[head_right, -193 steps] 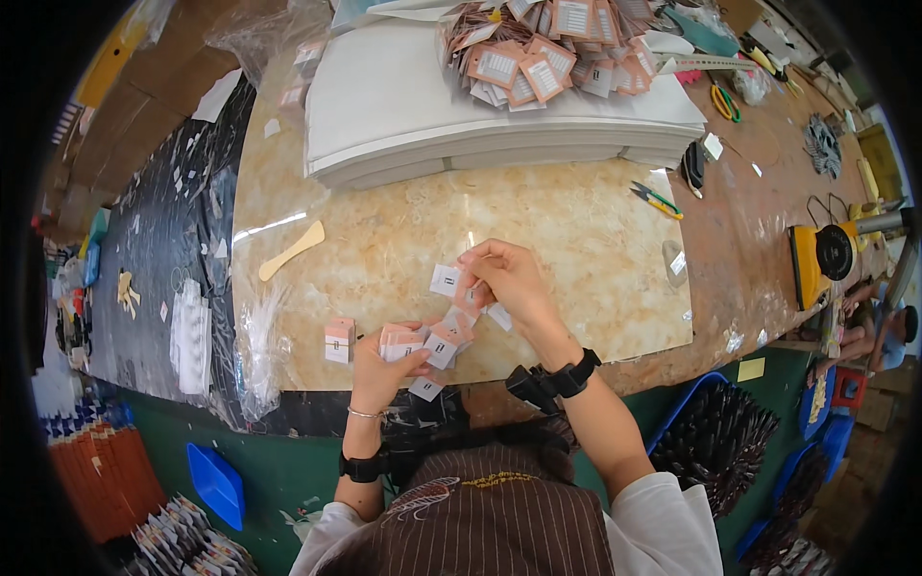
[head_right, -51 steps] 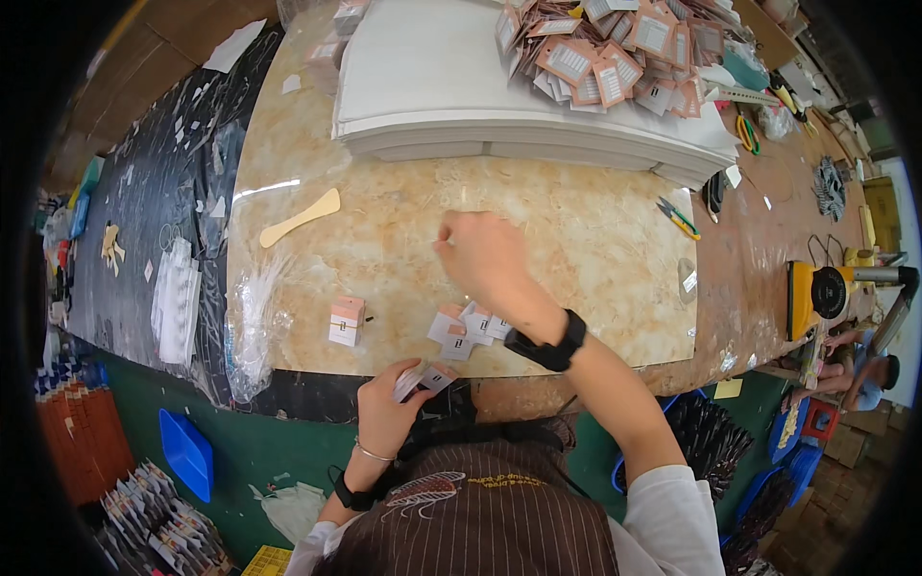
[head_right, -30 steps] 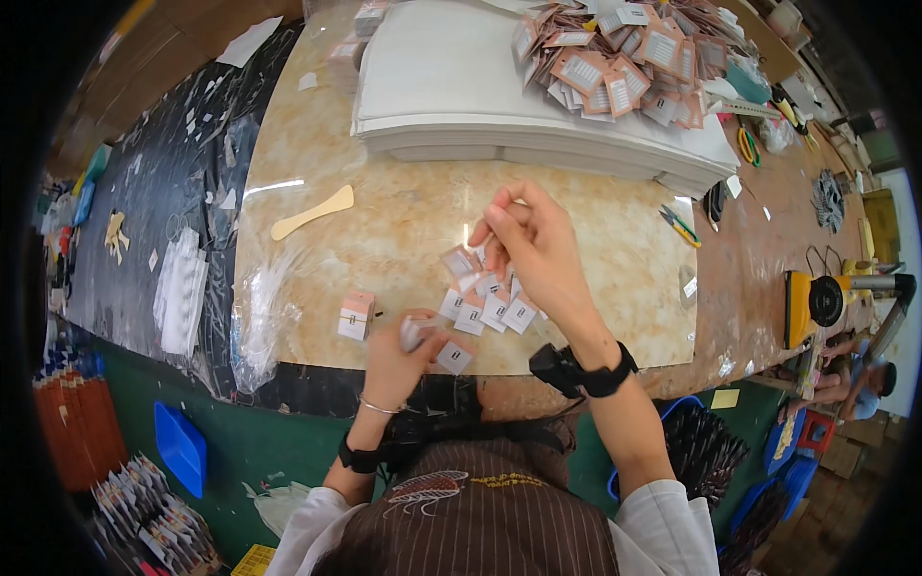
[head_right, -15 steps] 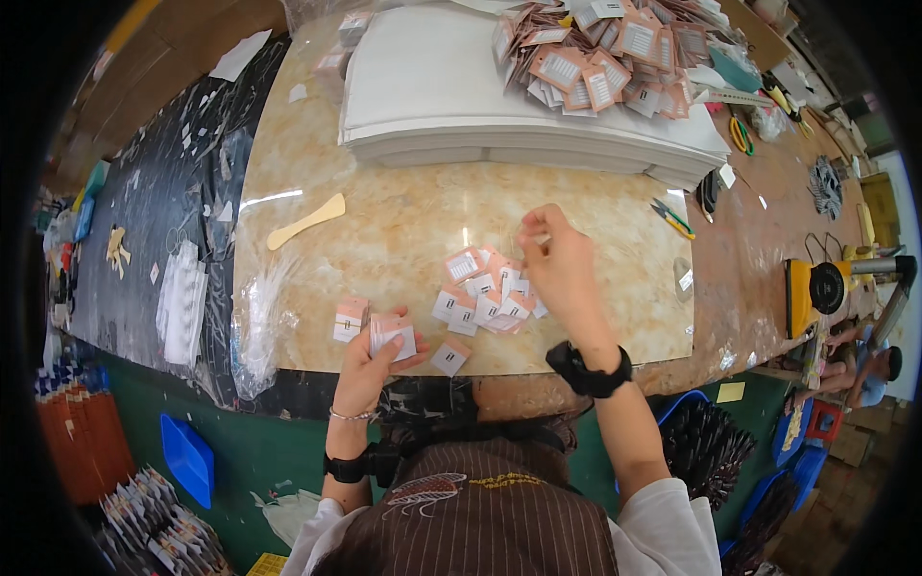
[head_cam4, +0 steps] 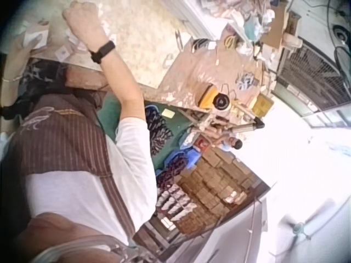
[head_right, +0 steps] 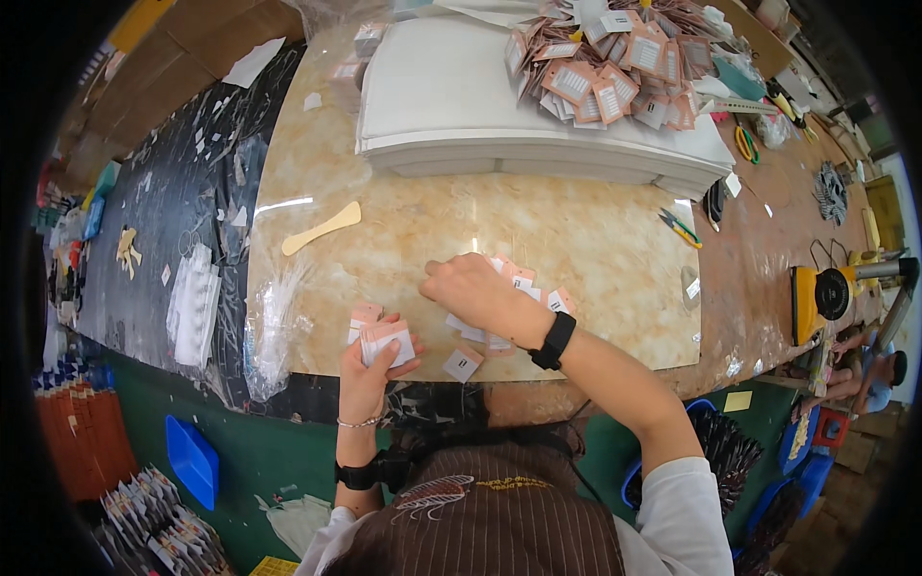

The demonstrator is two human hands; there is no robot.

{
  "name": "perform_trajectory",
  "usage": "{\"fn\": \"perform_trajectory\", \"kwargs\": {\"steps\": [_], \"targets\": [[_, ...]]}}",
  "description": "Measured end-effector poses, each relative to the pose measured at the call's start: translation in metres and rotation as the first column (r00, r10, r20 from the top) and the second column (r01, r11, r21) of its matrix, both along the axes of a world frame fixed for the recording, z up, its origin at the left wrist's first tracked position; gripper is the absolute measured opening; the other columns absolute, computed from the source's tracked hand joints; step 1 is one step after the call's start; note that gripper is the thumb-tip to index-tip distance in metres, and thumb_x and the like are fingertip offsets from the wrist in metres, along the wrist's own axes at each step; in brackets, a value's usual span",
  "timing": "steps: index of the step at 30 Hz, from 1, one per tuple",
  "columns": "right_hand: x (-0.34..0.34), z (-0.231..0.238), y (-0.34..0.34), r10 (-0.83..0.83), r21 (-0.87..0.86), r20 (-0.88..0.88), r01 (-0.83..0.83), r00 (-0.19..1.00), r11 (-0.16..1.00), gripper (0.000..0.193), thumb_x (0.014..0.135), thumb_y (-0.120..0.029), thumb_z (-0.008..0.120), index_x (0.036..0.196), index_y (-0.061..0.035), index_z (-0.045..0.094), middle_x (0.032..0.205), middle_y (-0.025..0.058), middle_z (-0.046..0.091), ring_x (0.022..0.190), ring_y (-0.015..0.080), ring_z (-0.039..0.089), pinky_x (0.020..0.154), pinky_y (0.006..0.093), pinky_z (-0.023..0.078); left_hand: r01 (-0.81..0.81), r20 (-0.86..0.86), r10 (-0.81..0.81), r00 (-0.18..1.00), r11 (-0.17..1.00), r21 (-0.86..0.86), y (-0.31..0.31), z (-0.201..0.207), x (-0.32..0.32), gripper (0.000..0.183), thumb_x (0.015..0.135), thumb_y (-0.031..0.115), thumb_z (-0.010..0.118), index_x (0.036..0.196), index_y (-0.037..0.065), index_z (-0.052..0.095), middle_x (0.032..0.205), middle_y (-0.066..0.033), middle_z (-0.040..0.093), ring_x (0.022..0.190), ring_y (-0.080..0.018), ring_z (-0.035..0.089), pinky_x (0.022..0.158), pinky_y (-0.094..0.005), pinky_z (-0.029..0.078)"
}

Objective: The recorder is sorting and organizing small paper or card stock tags, possibly shoe size or material identifiers, on a workbench.

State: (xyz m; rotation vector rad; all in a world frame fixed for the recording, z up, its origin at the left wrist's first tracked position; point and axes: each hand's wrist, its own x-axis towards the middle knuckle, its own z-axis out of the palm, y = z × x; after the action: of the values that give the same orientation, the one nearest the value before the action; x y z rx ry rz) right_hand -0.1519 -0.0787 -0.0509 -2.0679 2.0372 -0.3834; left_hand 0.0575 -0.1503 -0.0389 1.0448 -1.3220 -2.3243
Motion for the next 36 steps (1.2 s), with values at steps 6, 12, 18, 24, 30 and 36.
{"fn": "perform_trajectory", "kwargs": {"steps": [6,12,18,24,30,36], "targets": [[-0.01,0.003,-0.001,0.123,-0.014,-0.067,-0.124,0.99,0.992,0.006,0.075,-0.006,0.061,0.081,-0.0073,0.061,0.086,0.0066,0.055,0.077,0.026,0.062,0.061,0.0373,0.051,-0.015,0.017,0.015,1.0,1.0,-0.02,-0.001,-0.003,0.005,0.038,0.092,0.003,0.056,0.127,-0.008,0.048,0.107,-0.0159,0.064,0.093,-0.0273,0.069,0.074,-0.034,0.061],[-0.005,0.008,0.0,-0.006,-0.078,0.055,0.01,0.998,0.997,0.013,0.078,-0.003,0.062,0.089,-0.0071,0.056,0.087,0.0056,0.056,0.078,0.0252,0.062,0.059,0.0359,0.049,-0.053,-0.004,0.053,0.999,0.999,-0.01,-0.002,0.001,0.002,0.036,0.091,0.0,0.058,0.125,-0.007,0.051,0.109,-0.0151,0.063,0.092,-0.0268,0.069,0.072,-0.0328,0.061],[0.009,0.08,0.007,-0.24,-0.098,0.72,0.438,0.651,0.894,0.009,0.089,-0.006,0.059,0.093,-0.0034,0.052,0.074,0.0065,0.063,0.064,0.0191,0.061,0.056,0.0304,0.046,-0.127,-0.015,0.126,0.992,0.99,-0.062,-0.002,0.016,-0.008,0.038,0.087,0.0,0.062,0.123,-0.006,0.053,0.109,-0.0142,0.064,0.09,-0.0242,0.069,0.067,-0.0309,0.062],[0.039,0.093,0.045,-0.299,0.026,0.809,0.477,0.507,0.878,0.01,0.089,-0.005,0.062,0.094,-0.0012,0.055,0.069,0.0071,0.061,0.06,0.0142,0.058,0.055,0.0266,0.045,-0.224,-0.076,0.216,0.973,0.967,-0.119,0.008,0.033,-0.03,0.039,0.08,-0.008,0.067,0.118,-0.008,0.057,0.104,-0.0138,0.065,0.086,-0.0198,0.067,0.067,-0.0296,0.061],[0.052,0.079,0.063,-0.396,0.147,0.828,0.529,0.397,0.836,0.01,0.088,-0.004,0.062,0.092,0.0006,0.055,0.068,0.0099,0.062,0.058,0.0164,0.06,0.054,0.0278,0.046,-0.21,-0.075,0.197,0.978,0.922,-0.325,0.027,0.044,-0.042,0.038,0.08,-0.008,0.068,0.117,-0.006,0.057,0.103,-0.012,0.066,0.089,-0.0195,0.068,0.069,-0.0285,0.061],[0.052,0.074,0.069,-0.405,0.111,0.813,0.571,0.419,0.814,0.01,0.088,-0.004,0.063,0.092,0.0005,0.055,0.067,0.0118,0.064,0.055,0.0188,0.062,0.052,0.0286,0.046,-0.246,-0.103,0.223,0.969,0.876,-0.416,0.042,0.05,-0.051,0.035,0.079,-0.011,0.069,0.112,-0.008,0.06,0.098,-0.0122,0.067,0.088,-0.0189,0.068,0.07,-0.0274,0.059]]}}
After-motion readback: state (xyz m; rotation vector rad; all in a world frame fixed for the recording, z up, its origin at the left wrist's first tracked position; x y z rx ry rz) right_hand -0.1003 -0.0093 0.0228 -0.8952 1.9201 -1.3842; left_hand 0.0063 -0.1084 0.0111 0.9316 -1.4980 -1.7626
